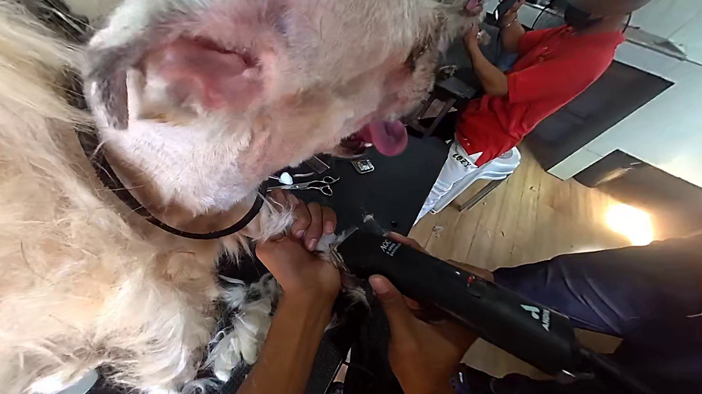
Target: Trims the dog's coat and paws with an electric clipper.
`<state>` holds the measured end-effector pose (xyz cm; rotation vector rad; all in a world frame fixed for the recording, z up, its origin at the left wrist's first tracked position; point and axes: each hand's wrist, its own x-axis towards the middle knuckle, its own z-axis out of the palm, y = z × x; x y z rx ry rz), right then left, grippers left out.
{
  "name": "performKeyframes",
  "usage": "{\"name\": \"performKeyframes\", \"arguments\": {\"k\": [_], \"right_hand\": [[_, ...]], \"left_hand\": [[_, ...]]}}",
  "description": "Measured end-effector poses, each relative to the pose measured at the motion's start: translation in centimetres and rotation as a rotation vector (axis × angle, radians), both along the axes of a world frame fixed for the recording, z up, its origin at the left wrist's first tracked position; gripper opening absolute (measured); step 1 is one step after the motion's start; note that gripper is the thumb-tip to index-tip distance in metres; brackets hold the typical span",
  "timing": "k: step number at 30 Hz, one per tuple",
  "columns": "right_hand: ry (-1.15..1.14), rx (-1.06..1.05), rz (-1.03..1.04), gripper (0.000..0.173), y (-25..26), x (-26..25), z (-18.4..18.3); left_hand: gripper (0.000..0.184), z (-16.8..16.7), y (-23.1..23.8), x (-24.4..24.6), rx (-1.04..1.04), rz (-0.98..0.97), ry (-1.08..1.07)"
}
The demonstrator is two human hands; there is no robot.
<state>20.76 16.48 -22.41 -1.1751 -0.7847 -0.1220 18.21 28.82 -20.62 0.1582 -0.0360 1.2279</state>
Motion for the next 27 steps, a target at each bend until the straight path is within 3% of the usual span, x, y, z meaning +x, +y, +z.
{"name": "performKeyframes", "arguments": {"k": [6, 12, 14, 19, 27], "right_hand": [[-0.033, 0.015, 0.063, 0.053, -0.2, 0.0, -0.2], [0.353, 0.169, 0.102, 0.056, 0.2, 0.3, 0.1], [0.241, 0.185, 0.030, 0.059, -1.2, 0.7, -0.5], [-0.315, 0.079, 0.060, 0.065, -3.7, 1.6, -1.6], [-0.455, 0.025, 0.159, 0.063, -2.5, 0.8, -1.6]], "left_hand": [[0.049, -0.2, 0.3, 0.1, -0.028, 0.024, -0.013], [0.047, 0.0, 0.3, -0.1, -0.038, 0.021, 0.000], [0.046, -0.1, 0.4, 0.0, -0.058, 0.026, -0.001], [0.048, -0.2, 0.3, 0.2, -0.069, 0.046, 0.045], [0.041, 0.6, 0.1, 0.1, -0.122, 0.064, 0.150]]}}
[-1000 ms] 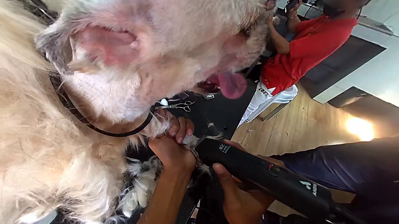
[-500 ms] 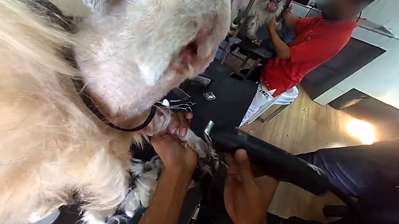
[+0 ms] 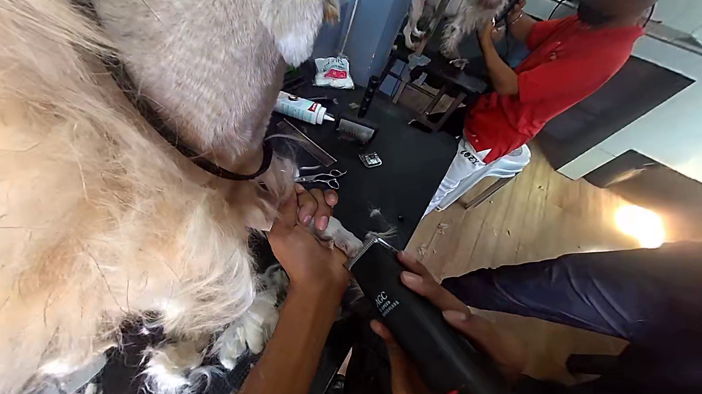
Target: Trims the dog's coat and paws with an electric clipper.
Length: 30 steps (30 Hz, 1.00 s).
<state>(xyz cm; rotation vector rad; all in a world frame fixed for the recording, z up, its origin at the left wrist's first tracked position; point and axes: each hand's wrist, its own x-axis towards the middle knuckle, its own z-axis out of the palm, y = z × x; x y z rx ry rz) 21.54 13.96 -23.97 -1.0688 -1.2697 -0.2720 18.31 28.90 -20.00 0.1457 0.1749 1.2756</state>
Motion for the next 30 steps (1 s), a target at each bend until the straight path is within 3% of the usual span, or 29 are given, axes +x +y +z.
{"name": "performKeyframes", "arguments": {"k": [9, 11, 15, 18, 20, 24, 27, 30], "right_hand": [[0.071, -0.028, -0.023, 0.065, 0.9, 0.2, 0.5], [0.246, -0.018, 0.012, 0.060, 1.3, -0.1, 0.8], [0.854, 0.078, 0.263, 0.045, 0.7, 0.8, 1.5], [1.080, -0.015, 0.431, 0.024, 0.3, 2.3, 3.0], [1.002, -0.121, 0.410, 0.016, 0.3, 2.7, 3.2], [0.544, -0.403, 0.159, 0.032, 1.6, 2.3, 3.5], [0.199, -0.481, 0.003, 0.036, 3.1, 2.3, 3.5], [0.064, -0.500, -0.031, 0.036, 4.0, 3.0, 3.5]], "left_hand": [[0.039, 0.2, 0.0, -0.1, 0.042, 0.015, 0.026], [0.038, 0.2, -0.1, -0.1, 0.045, 0.017, 0.029], [0.037, 0.4, 0.1, -0.3, 0.051, 0.027, 0.017], [0.035, 0.5, 0.2, -0.3, 0.048, 0.038, 0.042], [0.035, 0.4, 0.3, -0.3, 0.041, 0.051, 0.064], [0.033, 0.3, 0.3, -0.2, 0.031, 0.069, 0.068], [0.032, 0.3, -0.1, 0.0, 0.024, 0.069, 0.088], [0.037, 0.1, -0.3, 0.1, 0.027, 0.051, 0.085]]}}
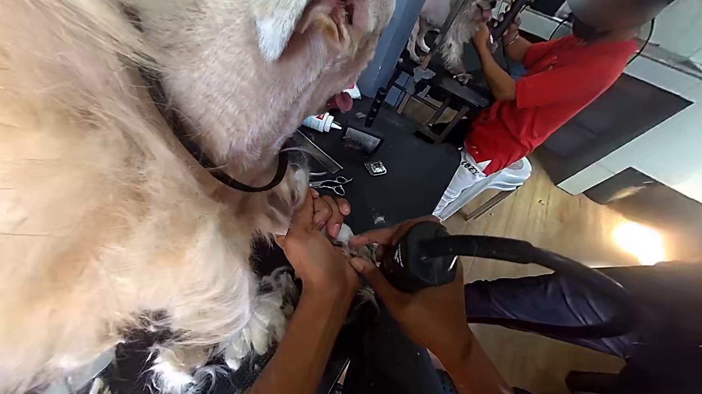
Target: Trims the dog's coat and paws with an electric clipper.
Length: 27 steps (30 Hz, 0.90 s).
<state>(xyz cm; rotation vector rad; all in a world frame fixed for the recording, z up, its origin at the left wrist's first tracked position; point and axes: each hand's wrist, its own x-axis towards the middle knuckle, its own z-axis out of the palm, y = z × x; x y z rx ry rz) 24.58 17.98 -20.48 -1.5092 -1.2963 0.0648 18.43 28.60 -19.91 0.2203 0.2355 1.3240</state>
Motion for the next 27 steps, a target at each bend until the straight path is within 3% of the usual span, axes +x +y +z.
{"name": "performKeyframes", "arguments": {"k": [6, 13, 18, 20, 24, 27], "right_hand": [[-0.142, 0.015, -0.019, 0.036, 0.6, 1.3, -0.4], [-0.013, -0.192, -0.123, 0.042, 1.4, 0.7, 1.7], [0.038, -0.180, -0.085, 0.053, 2.0, 1.4, 2.4], [0.246, -0.068, -0.094, 0.045, 1.3, 1.9, 2.8], [0.925, 0.195, -0.040, 0.018, -1.5, 3.0, 4.5], [1.202, 0.325, 0.168, 0.026, -3.6, 2.9, 4.4]], "left_hand": [[0.036, 0.0, 0.0, 0.2, -0.003, -0.007, -0.004], [0.039, 0.6, -0.8, 0.1, -0.029, -0.036, 0.005], [0.038, 0.6, -0.5, 0.0, -0.047, -0.020, 0.009], [0.038, 0.5, -0.2, 0.0, -0.034, 0.003, 0.009], [0.038, 0.5, 0.1, -0.2, -0.035, 0.026, 0.023], [0.037, 0.5, 0.2, -0.3, -0.040, 0.032, 0.035]]}}
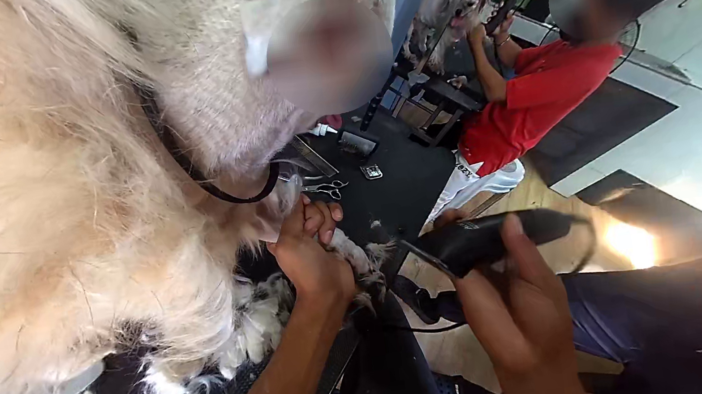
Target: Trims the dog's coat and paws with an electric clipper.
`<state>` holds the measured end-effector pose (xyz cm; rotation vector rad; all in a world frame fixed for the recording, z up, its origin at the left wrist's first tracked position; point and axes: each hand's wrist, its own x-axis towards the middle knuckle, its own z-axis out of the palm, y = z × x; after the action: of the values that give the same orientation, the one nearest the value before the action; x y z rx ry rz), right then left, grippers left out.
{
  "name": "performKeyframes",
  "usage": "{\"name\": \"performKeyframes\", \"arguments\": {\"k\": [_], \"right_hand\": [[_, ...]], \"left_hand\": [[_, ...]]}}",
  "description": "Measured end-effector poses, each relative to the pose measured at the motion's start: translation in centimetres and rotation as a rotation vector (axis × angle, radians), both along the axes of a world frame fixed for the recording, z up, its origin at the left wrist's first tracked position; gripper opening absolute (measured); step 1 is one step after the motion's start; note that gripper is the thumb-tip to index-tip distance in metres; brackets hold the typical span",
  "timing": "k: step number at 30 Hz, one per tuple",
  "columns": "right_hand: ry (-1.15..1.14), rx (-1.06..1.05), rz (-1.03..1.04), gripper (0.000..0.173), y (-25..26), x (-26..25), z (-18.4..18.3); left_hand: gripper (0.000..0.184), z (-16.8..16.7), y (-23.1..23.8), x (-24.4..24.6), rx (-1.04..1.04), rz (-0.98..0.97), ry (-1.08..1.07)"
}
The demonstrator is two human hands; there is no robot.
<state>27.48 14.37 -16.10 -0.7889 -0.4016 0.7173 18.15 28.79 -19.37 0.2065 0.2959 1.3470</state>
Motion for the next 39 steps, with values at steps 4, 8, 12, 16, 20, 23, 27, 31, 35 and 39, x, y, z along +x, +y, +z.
{"name": "performKeyframes", "arguments": {"k": [4, 8, 12, 16, 20, 23, 27, 31, 35, 39], "right_hand": [[-0.226, 0.020, 0.031, 0.048, -0.8, -2.8, -2.9], [-0.682, 0.066, -0.333, 0.057, 0.5, -5.7, -4.9], [-0.973, 0.059, -0.400, 0.055, 1.0, -5.8, -5.3], [-1.008, 0.043, -0.395, 0.055, 1.2, -5.6, -5.4], [-1.024, 0.055, -0.387, 0.057, 1.4, -5.5, -5.4], [-1.052, 0.070, -0.390, 0.057, 1.5, -5.3, -5.4], [-1.057, 0.097, -0.379, 0.060, 2.1, -5.1, -5.6], [-0.624, 0.147, -0.241, 0.056, 2.1, -5.4, -6.3], [-0.246, 0.061, -0.264, 0.037, 0.6, -4.6, -5.3], [-0.344, -0.003, -0.127, 0.021, -0.3, -3.8, -4.8]], "left_hand": [[0.037, -0.1, 0.2, 0.0, -0.007, 0.035, 0.017], [0.039, -0.2, 0.2, 0.0, -0.027, 0.042, 0.006], [0.038, -0.4, 0.2, -0.2, -0.021, 0.042, 0.017], [0.037, -0.6, 0.1, 0.0, -0.018, 0.034, 0.005], [0.036, -0.5, 0.1, 0.1, -0.021, 0.046, 0.021], [0.036, -0.5, 0.0, 0.1, -0.019, 0.046, 0.033], [0.037, -0.4, -0.2, 0.2, -0.002, 0.039, 0.037], [0.038, -0.3, -0.5, 0.1, 0.007, -0.018, -0.024], [0.041, 0.1, -0.2, -0.2, -0.025, -0.022, -0.055], [0.041, 0.1, -0.2, -0.3, -0.012, -0.023, -0.066]]}}
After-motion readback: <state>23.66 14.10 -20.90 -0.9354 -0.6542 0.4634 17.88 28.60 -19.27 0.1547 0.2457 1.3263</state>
